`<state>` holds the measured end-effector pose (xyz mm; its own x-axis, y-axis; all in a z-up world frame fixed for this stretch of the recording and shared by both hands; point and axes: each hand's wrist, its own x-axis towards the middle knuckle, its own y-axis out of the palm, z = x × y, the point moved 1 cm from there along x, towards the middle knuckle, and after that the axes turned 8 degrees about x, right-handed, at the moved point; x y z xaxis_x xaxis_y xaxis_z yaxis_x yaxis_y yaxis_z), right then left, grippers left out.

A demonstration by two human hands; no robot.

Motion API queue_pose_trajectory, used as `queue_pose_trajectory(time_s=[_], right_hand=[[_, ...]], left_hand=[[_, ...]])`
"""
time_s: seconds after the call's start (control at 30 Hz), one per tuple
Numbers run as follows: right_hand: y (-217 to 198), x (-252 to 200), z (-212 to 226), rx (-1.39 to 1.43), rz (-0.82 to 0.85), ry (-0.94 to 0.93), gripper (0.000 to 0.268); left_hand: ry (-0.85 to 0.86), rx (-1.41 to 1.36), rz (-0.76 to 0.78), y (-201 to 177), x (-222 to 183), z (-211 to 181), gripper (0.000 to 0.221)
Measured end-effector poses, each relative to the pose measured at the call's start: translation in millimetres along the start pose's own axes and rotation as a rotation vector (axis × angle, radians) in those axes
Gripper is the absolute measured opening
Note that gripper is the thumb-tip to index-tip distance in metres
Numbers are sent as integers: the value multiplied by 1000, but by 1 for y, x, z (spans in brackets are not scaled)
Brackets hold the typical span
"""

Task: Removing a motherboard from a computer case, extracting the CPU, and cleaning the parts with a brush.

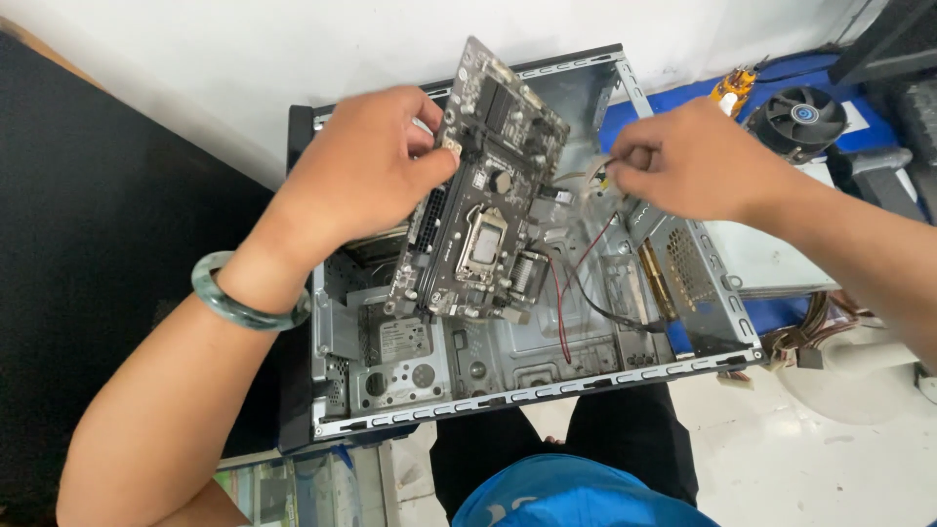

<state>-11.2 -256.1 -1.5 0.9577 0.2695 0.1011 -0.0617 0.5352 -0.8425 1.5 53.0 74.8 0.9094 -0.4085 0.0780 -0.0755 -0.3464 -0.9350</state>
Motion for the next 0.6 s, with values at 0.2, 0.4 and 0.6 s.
queue_pose_trajectory(time_s=[0.2,0.4,0.6], right_hand=[[24,-14,9,-218,37,-347,29],[36,-23,42,-88,7,-205,51],[33,-18,31,-107,-231,-434,40]], left_hand=[[106,-12,-183,-25,-10,-6,29],[268,11,-359,-43,-30,-10,18],[491,68,-449,-61,-39,-14,14]])
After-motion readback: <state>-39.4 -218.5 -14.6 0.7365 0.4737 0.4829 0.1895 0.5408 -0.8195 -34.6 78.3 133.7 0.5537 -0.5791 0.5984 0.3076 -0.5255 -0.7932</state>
